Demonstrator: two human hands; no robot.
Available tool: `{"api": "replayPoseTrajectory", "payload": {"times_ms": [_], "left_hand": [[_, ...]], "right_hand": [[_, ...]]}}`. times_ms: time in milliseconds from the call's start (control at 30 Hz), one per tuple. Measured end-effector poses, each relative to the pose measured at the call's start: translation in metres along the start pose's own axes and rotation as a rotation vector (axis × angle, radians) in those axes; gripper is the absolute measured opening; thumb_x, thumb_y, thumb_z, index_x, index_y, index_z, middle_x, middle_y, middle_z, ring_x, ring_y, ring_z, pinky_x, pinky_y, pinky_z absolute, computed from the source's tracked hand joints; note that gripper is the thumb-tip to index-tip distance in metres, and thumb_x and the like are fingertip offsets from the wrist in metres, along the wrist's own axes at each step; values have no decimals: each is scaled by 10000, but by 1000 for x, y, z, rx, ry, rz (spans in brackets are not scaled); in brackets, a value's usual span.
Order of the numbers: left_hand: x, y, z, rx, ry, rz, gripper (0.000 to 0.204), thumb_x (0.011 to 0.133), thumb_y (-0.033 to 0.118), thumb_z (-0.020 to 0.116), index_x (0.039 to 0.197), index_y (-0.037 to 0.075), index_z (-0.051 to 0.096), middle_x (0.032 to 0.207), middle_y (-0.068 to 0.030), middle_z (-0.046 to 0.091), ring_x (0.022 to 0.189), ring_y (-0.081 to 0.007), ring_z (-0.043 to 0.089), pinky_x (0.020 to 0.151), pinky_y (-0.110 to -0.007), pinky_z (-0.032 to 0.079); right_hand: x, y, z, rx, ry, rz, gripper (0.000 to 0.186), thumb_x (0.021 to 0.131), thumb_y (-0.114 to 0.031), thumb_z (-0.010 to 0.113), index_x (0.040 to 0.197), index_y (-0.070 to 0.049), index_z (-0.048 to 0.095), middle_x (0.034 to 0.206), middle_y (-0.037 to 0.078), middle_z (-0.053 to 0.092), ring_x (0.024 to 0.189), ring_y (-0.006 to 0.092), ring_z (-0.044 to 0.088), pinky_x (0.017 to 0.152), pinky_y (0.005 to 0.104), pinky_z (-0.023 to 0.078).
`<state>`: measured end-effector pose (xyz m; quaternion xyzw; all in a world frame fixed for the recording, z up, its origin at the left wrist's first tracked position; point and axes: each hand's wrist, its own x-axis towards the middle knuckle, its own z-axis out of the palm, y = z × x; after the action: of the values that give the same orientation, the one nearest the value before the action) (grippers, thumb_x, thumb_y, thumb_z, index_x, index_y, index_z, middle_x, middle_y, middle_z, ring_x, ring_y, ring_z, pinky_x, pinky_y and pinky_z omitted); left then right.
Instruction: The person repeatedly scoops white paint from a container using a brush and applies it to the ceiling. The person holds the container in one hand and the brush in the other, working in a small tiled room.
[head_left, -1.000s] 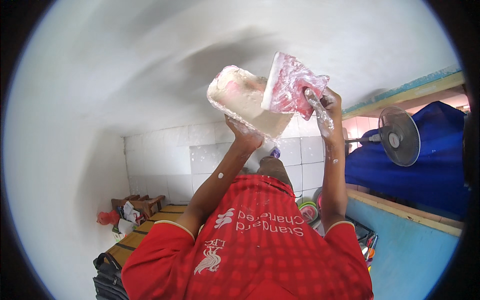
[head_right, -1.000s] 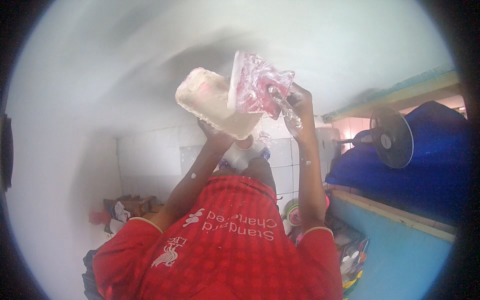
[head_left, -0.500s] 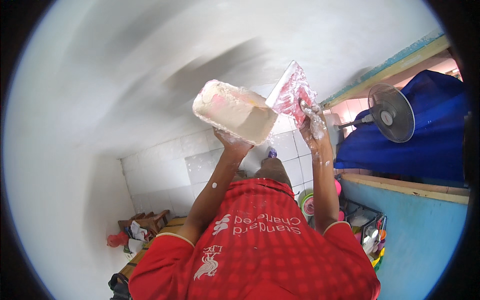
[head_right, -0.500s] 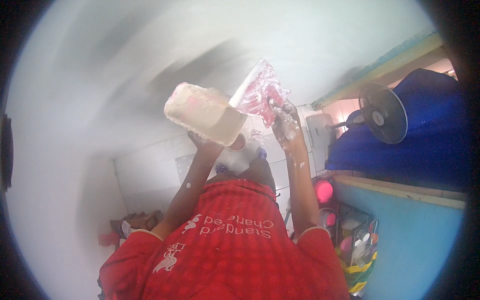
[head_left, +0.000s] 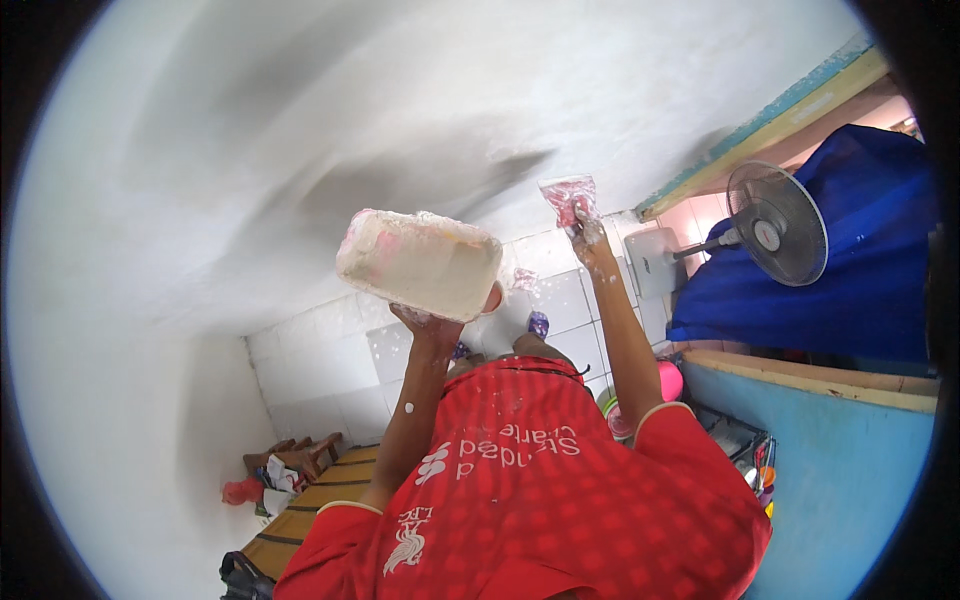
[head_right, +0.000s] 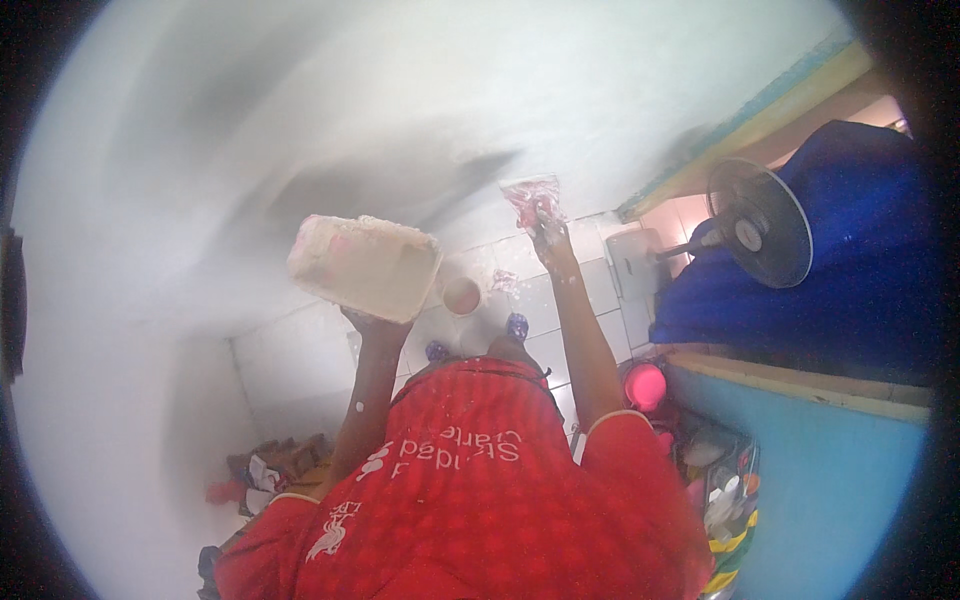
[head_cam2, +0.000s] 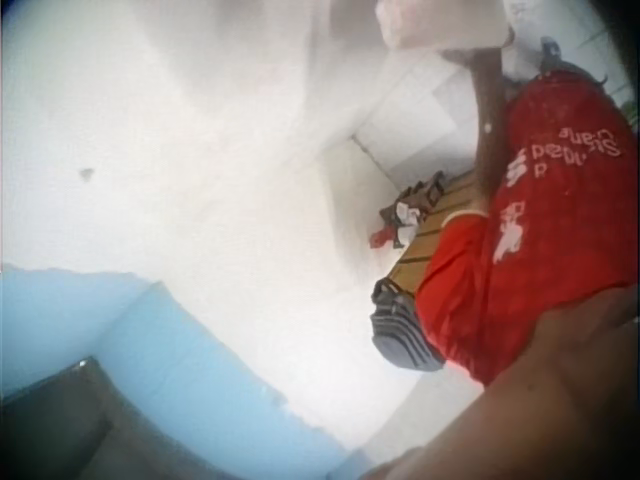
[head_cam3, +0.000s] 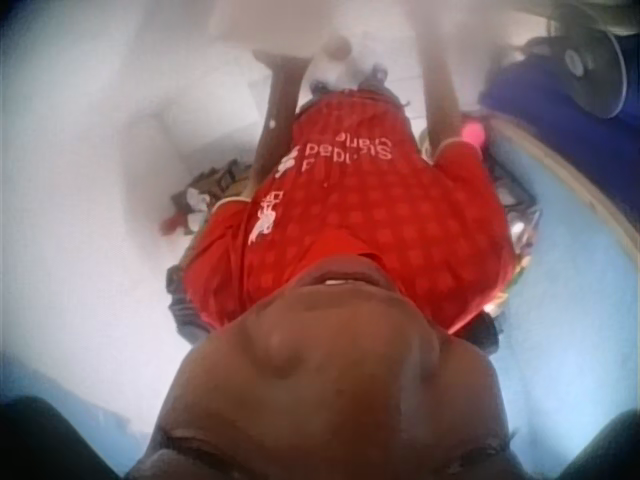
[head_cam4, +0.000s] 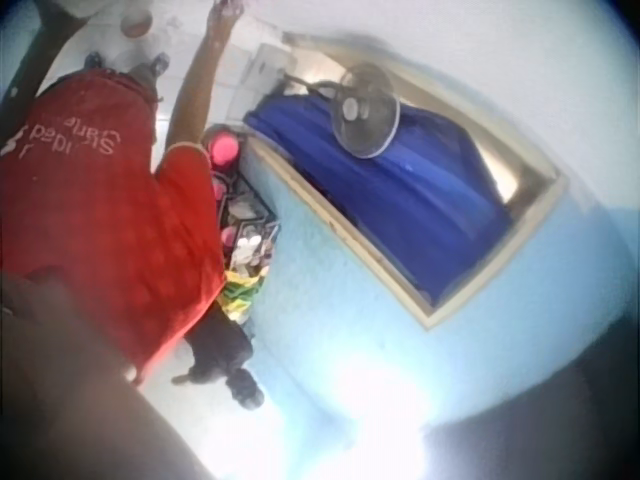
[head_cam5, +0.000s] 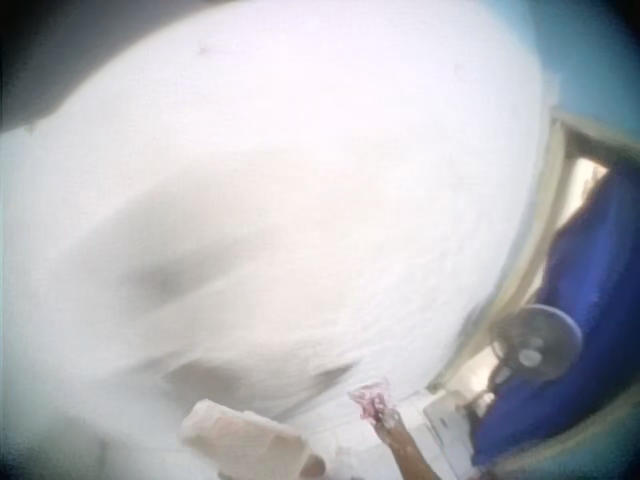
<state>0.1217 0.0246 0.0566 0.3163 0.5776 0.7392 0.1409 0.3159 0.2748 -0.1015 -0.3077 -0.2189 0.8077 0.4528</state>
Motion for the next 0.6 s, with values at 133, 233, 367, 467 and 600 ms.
{"api": "replayPoseTrajectory", "payload": {"times_ms": [133,233,367,467,600], "left_hand": [[-2,2,12,204,-31,86,758,679,192,899,1332,97,526,1233,-72,620,1115,-226,630,937,-369,519],[1,5,31,236,-21,86,750,670,178,903,1318,87,535,1229,-78,620,1109,-223,629,935,-366,518],[0,4,45,208,45,99,738,661,163,905,1299,79,543,1225,-83,617,1102,-226,628,933,-362,518],[-6,11,47,254,96,92,726,658,150,905,1287,77,550,1228,-85,617,1109,-225,625,940,-363,516],[-9,-17,46,316,80,120,748,664,169,903,1308,78,533,1237,-84,614,1118,-223,621,952,-363,514]], "right_hand": [[51,26,-27,-34,-55,30,191,1002,-119,584,1177,-42,600,1061,84,647,963,207,647,842,378,610],[81,32,-28,-97,-131,21,214,1022,-139,550,1209,-38,573,1106,102,635,977,216,645,863,374,608],[114,43,-16,-55,-163,82,232,1040,-163,504,1216,-21,558,1148,127,627,1005,233,646,887,370,604],[143,63,-5,-211,-238,-32,218,1042,-157,484,1161,-7,589,1080,143,657,982,244,664,898,359,601],[258,46,-32,-369,-300,-177,217,1042,-153,479,1108,0,618,1013,153,682,960,242,681,896,339,596]]}}
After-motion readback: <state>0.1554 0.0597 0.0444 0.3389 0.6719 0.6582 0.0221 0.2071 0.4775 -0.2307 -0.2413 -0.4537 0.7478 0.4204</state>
